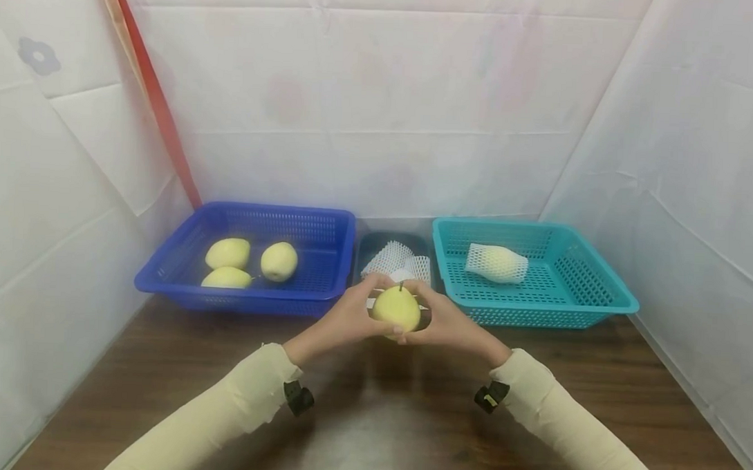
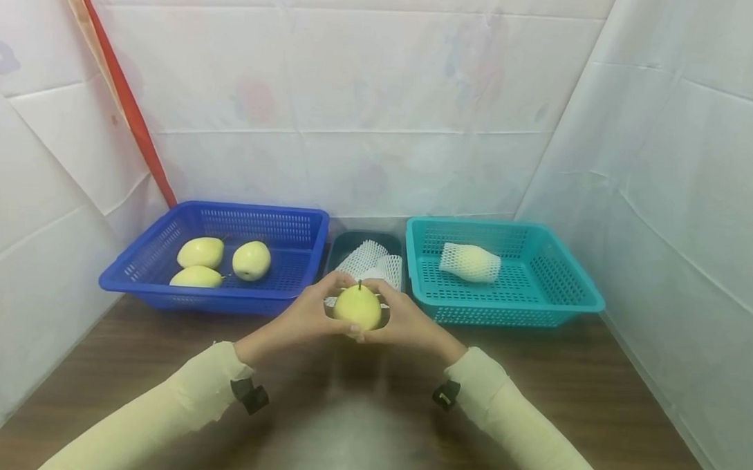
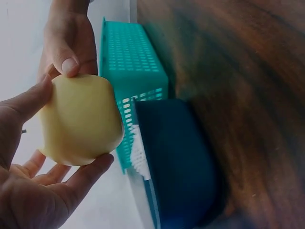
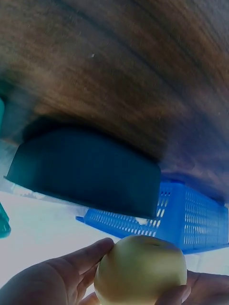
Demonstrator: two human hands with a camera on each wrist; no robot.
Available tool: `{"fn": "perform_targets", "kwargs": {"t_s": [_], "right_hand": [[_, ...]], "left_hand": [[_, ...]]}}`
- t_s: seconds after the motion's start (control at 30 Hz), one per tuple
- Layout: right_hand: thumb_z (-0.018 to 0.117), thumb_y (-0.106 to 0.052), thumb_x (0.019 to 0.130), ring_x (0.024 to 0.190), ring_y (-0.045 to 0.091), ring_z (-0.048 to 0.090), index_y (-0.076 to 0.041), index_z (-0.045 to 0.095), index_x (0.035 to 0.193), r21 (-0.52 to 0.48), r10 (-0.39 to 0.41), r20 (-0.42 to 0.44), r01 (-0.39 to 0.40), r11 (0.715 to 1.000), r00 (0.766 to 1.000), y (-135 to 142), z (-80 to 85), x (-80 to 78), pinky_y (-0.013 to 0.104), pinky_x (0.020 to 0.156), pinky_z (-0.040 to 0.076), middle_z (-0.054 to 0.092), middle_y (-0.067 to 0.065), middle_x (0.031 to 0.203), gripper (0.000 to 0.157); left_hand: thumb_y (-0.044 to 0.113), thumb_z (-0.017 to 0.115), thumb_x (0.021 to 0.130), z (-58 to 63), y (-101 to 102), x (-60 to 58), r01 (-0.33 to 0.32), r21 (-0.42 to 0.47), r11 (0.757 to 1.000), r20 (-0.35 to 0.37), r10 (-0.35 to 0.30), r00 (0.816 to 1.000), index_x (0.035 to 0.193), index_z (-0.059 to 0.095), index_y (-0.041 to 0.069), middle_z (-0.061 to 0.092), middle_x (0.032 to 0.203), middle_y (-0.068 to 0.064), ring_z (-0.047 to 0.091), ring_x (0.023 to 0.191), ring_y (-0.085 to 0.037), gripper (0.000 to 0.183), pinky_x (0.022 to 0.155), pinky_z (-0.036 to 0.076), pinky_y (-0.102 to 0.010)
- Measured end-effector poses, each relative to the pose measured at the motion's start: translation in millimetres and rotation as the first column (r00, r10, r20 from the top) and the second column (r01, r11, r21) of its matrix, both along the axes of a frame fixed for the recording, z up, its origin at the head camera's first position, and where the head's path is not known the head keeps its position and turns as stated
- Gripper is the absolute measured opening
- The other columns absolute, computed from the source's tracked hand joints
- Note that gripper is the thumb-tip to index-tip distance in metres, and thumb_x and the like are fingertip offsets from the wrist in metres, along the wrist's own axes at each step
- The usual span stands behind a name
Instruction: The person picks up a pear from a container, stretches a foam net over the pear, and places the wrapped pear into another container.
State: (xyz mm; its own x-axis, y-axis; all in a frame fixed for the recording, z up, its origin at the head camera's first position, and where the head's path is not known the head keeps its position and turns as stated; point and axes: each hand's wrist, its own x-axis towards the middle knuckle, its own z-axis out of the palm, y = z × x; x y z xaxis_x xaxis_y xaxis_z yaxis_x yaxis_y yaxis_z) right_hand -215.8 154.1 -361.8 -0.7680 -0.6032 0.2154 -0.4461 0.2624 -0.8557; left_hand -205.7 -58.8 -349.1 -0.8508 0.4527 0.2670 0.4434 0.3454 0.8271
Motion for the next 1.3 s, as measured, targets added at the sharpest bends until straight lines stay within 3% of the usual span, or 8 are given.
{"fn": "perform_targets", "kwargs": {"t_s": [0.2, 0.43, 0.57, 0.63, 0.8, 0.87, 1.3], "right_hand": [[0.084, -0.017, 0.072, 0.112, 0.020, 0.052, -0.014, 0.045, 0.132, 0.037, 0.012, -0.039, -0.010, 0.999, 0.999, 2, -9.8, 0.5, 0.036, 0.086, 0.050, 0.052, 0.001, 0.124, 0.072], [0.083, -0.024, 0.073, 0.106, 0.017, 0.053, -0.016, 0.045, 0.132, 0.079, 0.012, -0.071, -0.006, 0.997, 0.997, 4, -23.0, 1.2, 0.036, 0.087, 0.048, 0.054, -0.003, 0.122, 0.071], [0.083, -0.028, 0.073, 0.106, 0.013, 0.052, -0.019, 0.045, 0.132, 0.080, -0.007, -0.089, 0.015, 0.997, 0.996, 3, -26.9, 3.4, 0.034, 0.088, 0.048, 0.053, -0.007, 0.122, 0.071], [0.083, -0.024, 0.073, 0.105, 0.014, 0.052, -0.016, 0.046, 0.132, 0.079, -0.018, -0.084, 0.024, 0.997, 0.996, 0, -19.0, 10.8, 0.035, 0.087, 0.048, 0.054, -0.005, 0.122, 0.070], [0.084, -0.026, 0.072, 0.104, 0.014, 0.051, -0.015, 0.047, 0.130, 0.091, -0.029, -0.119, 0.040, 0.995, 0.993, 0, -22.0, 13.0, 0.036, 0.087, 0.048, 0.054, -0.006, 0.120, 0.070], [0.084, -0.032, 0.071, 0.104, 0.013, 0.051, -0.017, 0.047, 0.130, 0.093, -0.020, -0.150, 0.035, 0.995, 0.988, 2, -32.1, 7.7, 0.034, 0.086, 0.048, 0.054, -0.008, 0.120, 0.072], [0.084, -0.030, 0.071, 0.102, 0.014, 0.052, -0.013, 0.047, 0.128, 0.117, 0.024, -0.157, -0.005, 0.993, 0.987, 2, -41.1, 10.2, 0.032, 0.084, 0.049, 0.055, -0.005, 0.116, 0.070]], "left_hand": [[0.020, 0.088, 0.065, -13.1, 2, 2.0, -0.013, -0.001, 1.000, -0.019, 0.013, 1.000, 0.113, 0.052, 0.013, 0.060, 0.116, -0.005, 0.055, 0.114, -0.032, 0.061, 0.086, 0.050, -0.043], [0.018, 0.088, 0.064, -24.2, 3, 2.2, 0.002, 0.012, 1.000, 0.000, -0.002, 1.000, 0.112, 0.051, 0.012, 0.060, 0.113, -0.007, 0.057, 0.110, -0.032, 0.061, 0.082, 0.051, -0.040], [0.019, 0.089, 0.062, -26.3, 2, 2.4, 0.008, 0.009, 1.000, -0.010, -0.007, 1.000, 0.111, 0.051, 0.012, 0.060, 0.113, -0.006, 0.058, 0.109, -0.030, 0.062, 0.082, 0.050, -0.040], [0.019, 0.090, 0.061, -26.7, 2, 3.3, 0.011, 0.008, 1.000, -0.014, -0.011, 1.000, 0.111, 0.051, 0.011, 0.060, 0.111, -0.006, 0.058, 0.106, -0.028, 0.063, 0.082, 0.049, -0.040], [0.020, 0.090, 0.060, -28.6, 2, 5.8, 0.008, -0.003, 1.000, -0.019, -0.008, 1.000, 0.111, 0.052, 0.011, 0.060, 0.108, -0.004, 0.057, 0.101, -0.021, 0.065, 0.082, 0.048, -0.038], [0.021, 0.091, 0.059, -29.1, 1, 7.0, 0.011, -0.012, 1.000, -0.016, -0.011, 1.000, 0.111, 0.052, 0.011, 0.060, 0.109, -0.004, 0.057, 0.101, -0.020, 0.065, 0.082, 0.048, -0.038], [0.022, 0.091, 0.059, -36.9, -1, 8.4, 0.060, -0.059, 0.996, 0.001, -0.060, 0.998, 0.110, 0.052, 0.010, 0.060, 0.103, -0.001, 0.055, 0.095, -0.016, 0.066, 0.081, 0.046, -0.035]]}}
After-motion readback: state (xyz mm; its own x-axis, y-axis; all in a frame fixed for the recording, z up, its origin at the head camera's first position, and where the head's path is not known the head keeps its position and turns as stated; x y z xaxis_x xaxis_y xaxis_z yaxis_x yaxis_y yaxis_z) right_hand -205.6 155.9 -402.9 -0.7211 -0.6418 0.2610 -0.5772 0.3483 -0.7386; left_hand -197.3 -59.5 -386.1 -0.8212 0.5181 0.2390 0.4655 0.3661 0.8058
